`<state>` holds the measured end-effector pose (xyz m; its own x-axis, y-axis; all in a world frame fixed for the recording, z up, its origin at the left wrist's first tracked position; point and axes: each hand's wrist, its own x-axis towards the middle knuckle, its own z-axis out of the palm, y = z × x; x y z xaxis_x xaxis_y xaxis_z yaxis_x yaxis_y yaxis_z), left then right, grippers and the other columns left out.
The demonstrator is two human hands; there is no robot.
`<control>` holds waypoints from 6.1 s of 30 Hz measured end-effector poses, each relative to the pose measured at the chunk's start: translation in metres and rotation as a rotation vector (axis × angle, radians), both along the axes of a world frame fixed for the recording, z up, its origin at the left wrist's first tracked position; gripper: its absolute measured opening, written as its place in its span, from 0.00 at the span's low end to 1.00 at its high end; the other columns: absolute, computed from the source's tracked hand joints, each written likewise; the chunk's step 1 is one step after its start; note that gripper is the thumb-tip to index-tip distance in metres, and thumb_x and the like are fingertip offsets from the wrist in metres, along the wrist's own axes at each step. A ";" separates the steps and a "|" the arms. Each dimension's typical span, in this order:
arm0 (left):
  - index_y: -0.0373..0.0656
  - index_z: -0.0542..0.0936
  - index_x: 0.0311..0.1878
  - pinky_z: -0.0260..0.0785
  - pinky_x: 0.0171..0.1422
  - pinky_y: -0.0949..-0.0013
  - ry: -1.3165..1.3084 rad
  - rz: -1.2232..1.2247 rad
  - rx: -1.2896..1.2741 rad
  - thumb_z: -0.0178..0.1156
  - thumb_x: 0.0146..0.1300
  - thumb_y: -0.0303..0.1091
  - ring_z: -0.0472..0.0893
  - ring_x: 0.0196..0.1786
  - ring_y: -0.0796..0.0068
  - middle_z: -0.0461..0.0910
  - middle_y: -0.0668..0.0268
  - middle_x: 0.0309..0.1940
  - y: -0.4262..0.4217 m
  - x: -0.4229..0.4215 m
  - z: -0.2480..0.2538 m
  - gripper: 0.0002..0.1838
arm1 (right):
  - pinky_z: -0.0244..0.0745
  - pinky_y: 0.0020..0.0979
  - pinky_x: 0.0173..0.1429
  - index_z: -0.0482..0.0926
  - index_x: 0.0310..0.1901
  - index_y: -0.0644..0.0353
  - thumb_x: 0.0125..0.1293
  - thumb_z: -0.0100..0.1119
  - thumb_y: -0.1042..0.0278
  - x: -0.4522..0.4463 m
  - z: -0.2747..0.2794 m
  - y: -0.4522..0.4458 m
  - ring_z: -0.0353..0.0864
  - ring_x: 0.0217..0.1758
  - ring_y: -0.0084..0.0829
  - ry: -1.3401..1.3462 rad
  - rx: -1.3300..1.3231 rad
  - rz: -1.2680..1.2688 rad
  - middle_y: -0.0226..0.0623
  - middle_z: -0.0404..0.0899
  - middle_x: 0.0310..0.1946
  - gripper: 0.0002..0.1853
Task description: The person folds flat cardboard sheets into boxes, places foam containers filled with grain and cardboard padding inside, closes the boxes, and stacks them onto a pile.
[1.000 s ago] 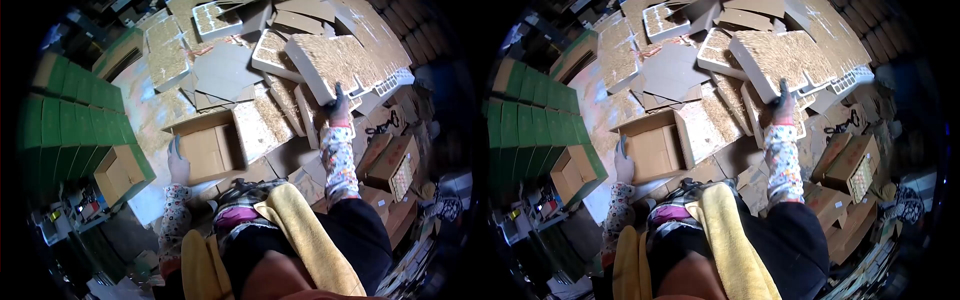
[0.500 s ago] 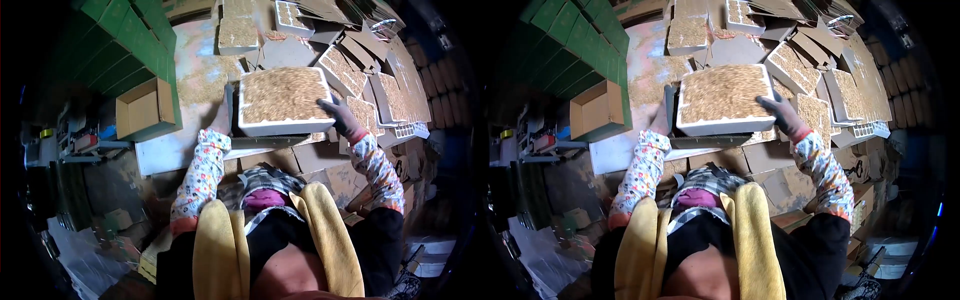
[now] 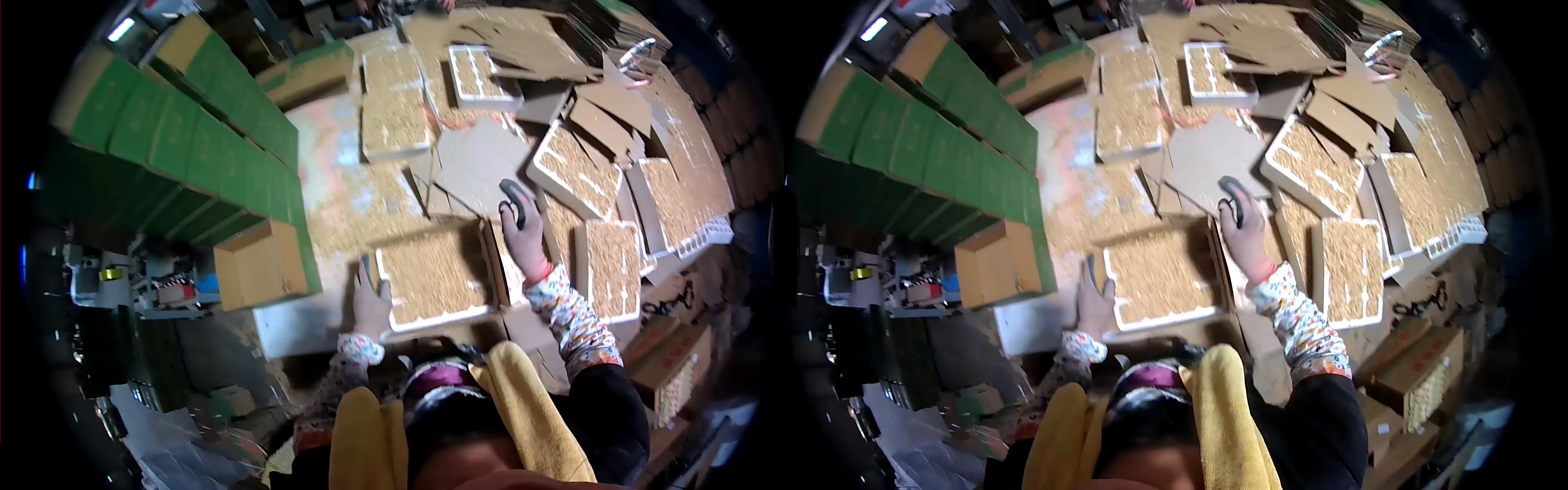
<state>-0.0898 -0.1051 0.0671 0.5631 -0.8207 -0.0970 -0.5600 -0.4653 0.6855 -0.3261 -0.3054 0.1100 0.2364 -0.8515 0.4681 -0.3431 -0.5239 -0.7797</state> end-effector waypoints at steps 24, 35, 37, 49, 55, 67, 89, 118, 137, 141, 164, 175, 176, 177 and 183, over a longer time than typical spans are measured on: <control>0.42 0.68 0.59 0.64 0.61 0.53 -0.091 -0.334 -0.517 0.53 0.61 0.32 0.71 0.55 0.47 0.70 0.49 0.53 0.006 -0.013 0.007 0.22 | 0.72 0.43 0.53 0.70 0.54 0.66 0.58 0.62 0.52 0.086 -0.043 0.152 0.78 0.48 0.53 0.607 0.415 0.841 0.55 0.79 0.42 0.29; 0.58 0.63 0.68 0.55 0.66 0.40 -0.479 -0.698 0.368 0.56 0.57 0.54 0.64 0.65 0.48 0.60 0.50 0.66 -0.015 -0.040 -0.003 0.35 | 0.61 0.45 0.68 0.57 0.68 0.57 0.57 0.57 0.43 0.021 -0.036 0.078 0.57 0.68 0.59 0.845 0.690 0.699 0.62 0.60 0.62 0.41; 0.61 0.59 0.70 0.48 0.68 0.36 -0.396 -0.723 0.556 0.60 0.54 0.51 0.48 0.73 0.45 0.45 0.53 0.73 -0.027 -0.044 -0.008 0.38 | 0.66 0.43 0.63 0.63 0.65 0.58 0.58 0.57 0.47 0.008 -0.056 0.083 0.67 0.61 0.54 1.006 0.075 0.410 0.60 0.65 0.59 0.36; 0.30 0.72 0.51 0.71 0.52 0.60 0.317 0.115 0.029 0.67 0.55 0.44 0.80 0.44 0.56 0.80 0.51 0.41 -0.001 -0.010 -0.085 0.29 | 0.74 0.35 0.54 0.66 0.61 0.72 0.51 0.64 0.35 -0.036 -0.153 -0.006 0.80 0.50 0.40 0.659 0.981 0.488 0.54 0.79 0.46 0.49; 0.34 0.74 0.49 0.72 0.43 0.72 0.873 0.246 -0.226 0.64 0.61 0.34 0.78 0.40 0.76 0.81 0.62 0.38 0.010 0.004 -0.110 0.17 | 0.68 0.26 0.60 0.63 0.63 0.66 0.61 0.62 0.47 -0.016 -0.119 0.054 0.71 0.57 0.27 -0.135 1.087 0.549 0.43 0.74 0.52 0.37; 0.38 0.76 0.47 0.69 0.52 0.65 0.474 0.883 -0.911 0.52 0.67 0.49 0.77 0.41 0.69 0.77 0.63 0.39 0.203 0.336 -0.084 0.21 | 0.69 0.36 0.63 0.73 0.55 0.66 0.67 0.52 0.52 0.107 -0.029 0.127 0.74 0.58 0.32 -0.766 1.366 0.446 0.41 0.75 0.54 0.24; 0.35 0.74 0.53 0.67 0.60 0.61 1.075 -1.138 -0.584 0.66 0.56 0.34 0.76 0.54 0.58 0.75 0.51 0.50 0.166 0.166 0.147 0.23 | 0.72 0.36 0.59 0.74 0.56 0.67 0.60 0.65 0.57 0.150 0.165 0.167 0.80 0.51 0.39 0.498 0.741 1.646 0.48 0.78 0.50 0.27; 0.34 0.78 0.42 0.71 0.50 0.56 1.239 -1.717 -0.430 0.52 0.67 0.34 0.78 0.44 0.51 0.78 0.50 0.42 0.142 -0.020 0.231 0.12 | 0.72 0.42 0.52 0.71 0.54 0.65 0.66 0.52 0.62 0.017 0.219 0.270 0.74 0.51 0.53 -0.193 0.142 1.757 0.55 0.69 0.53 0.19; 0.34 0.67 0.61 0.71 0.53 0.63 1.596 -0.535 -0.023 0.49 0.68 0.27 0.78 0.47 0.62 0.77 0.53 0.45 0.165 -0.037 0.239 0.19 | 0.74 0.40 0.50 0.72 0.55 0.67 0.68 0.47 0.47 -0.024 0.228 0.213 0.77 0.50 0.50 0.000 0.414 1.752 0.53 0.73 0.51 0.28; 0.36 0.55 0.69 0.67 0.55 0.68 1.216 -0.773 -0.235 0.73 0.47 0.50 0.74 0.50 0.70 0.72 0.57 0.49 0.141 -0.042 0.241 0.52 | 0.72 0.36 0.39 0.58 0.66 0.53 0.61 0.54 0.61 0.000 0.237 0.260 0.78 0.37 0.46 0.287 -0.353 1.169 0.51 0.63 0.54 0.31; 0.39 0.79 0.42 0.72 0.42 0.64 0.353 -1.257 -0.124 0.61 0.53 0.31 0.81 0.35 0.58 0.80 0.57 0.32 -0.017 -0.252 0.245 0.13 | 0.62 0.41 0.63 0.54 0.66 0.71 0.52 0.50 0.69 -0.234 0.285 0.111 0.68 0.59 0.46 0.407 -0.463 1.467 0.56 0.69 0.51 0.38; 0.43 0.79 0.36 0.70 0.38 0.63 0.379 -1.652 -0.093 0.63 0.49 0.35 0.78 0.34 0.60 0.78 0.62 0.30 -0.054 -0.291 0.243 0.11 | 0.65 0.43 0.64 0.59 0.65 0.64 0.59 0.60 0.59 -0.296 0.262 0.085 0.69 0.60 0.51 0.233 0.041 1.334 0.56 0.58 0.63 0.36; 0.43 0.79 0.34 0.70 0.37 0.64 0.511 -1.701 -0.103 0.62 0.48 0.34 0.79 0.33 0.61 0.78 0.63 0.28 -0.052 -0.293 0.243 0.09 | 0.64 0.44 0.65 0.59 0.66 0.63 0.59 0.62 0.58 -0.311 0.249 0.083 0.68 0.61 0.51 0.073 0.164 1.288 0.56 0.56 0.65 0.37; 0.44 0.79 0.32 0.70 0.36 0.64 0.621 -1.732 -0.116 0.62 0.48 0.34 0.79 0.32 0.63 0.78 0.64 0.27 -0.052 -0.292 0.242 0.08 | 0.62 0.43 0.66 0.59 0.66 0.63 0.58 0.64 0.57 -0.330 0.233 0.073 0.67 0.63 0.50 0.112 0.329 1.116 0.54 0.57 0.66 0.38; 0.33 0.75 0.53 0.72 0.50 0.69 1.216 -0.942 -0.141 0.59 0.55 0.31 0.81 0.45 0.68 0.80 0.56 0.44 -0.091 -0.295 0.220 0.22 | 0.59 0.38 0.69 0.61 0.66 0.62 0.53 0.68 0.53 -0.464 0.119 0.024 0.64 0.66 0.46 1.162 0.371 -0.304 0.52 0.65 0.63 0.42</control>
